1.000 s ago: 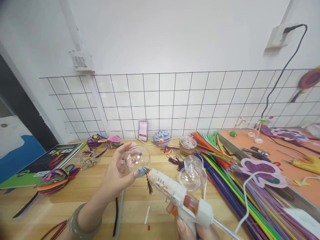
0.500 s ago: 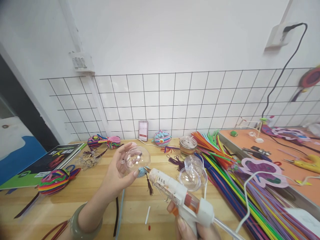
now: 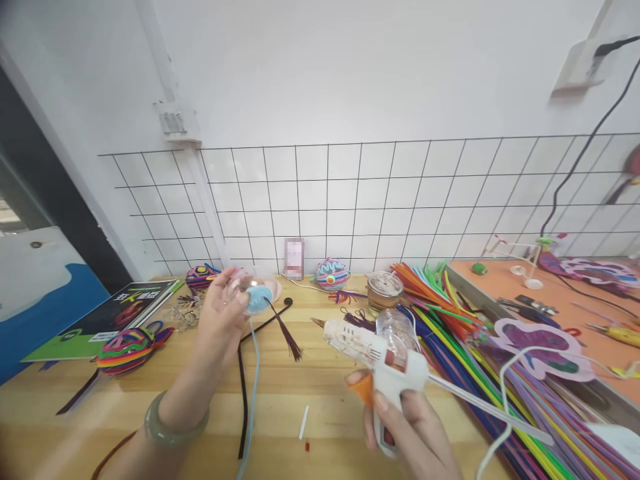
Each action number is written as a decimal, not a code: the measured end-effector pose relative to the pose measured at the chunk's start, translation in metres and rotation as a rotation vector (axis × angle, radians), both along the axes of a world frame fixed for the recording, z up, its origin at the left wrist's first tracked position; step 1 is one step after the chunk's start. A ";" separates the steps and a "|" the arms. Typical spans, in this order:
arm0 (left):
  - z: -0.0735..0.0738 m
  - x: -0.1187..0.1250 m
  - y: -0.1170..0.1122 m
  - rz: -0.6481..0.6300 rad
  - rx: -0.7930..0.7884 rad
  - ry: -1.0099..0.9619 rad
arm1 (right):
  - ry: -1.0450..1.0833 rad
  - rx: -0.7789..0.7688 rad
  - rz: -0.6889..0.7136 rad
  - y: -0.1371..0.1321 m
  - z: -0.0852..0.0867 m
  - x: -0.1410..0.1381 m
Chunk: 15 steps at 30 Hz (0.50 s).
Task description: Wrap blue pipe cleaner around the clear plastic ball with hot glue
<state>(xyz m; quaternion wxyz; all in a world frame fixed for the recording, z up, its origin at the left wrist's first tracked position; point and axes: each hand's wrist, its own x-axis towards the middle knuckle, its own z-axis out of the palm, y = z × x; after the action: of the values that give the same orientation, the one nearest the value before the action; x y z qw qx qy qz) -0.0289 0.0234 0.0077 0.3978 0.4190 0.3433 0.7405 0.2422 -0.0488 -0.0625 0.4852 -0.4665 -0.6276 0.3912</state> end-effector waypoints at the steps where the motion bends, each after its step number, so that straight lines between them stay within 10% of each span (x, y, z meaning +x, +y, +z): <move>1: 0.006 -0.006 -0.001 0.014 -0.029 -0.050 | -0.124 0.054 0.005 0.004 -0.003 -0.001; 10: 0.045 -0.037 -0.020 -0.001 0.084 -0.291 | -0.932 0.502 0.138 0.036 -0.053 -0.018; 15: 0.045 -0.042 -0.022 -0.026 0.092 -0.315 | -1.070 0.398 0.228 0.037 -0.006 -0.022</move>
<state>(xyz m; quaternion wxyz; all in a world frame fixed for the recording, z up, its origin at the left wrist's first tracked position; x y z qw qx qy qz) -0.0708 0.0016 0.0524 0.4367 0.3199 0.2370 0.8067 0.2197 -0.0122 -0.0682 0.1338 -0.4284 -0.8932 0.0256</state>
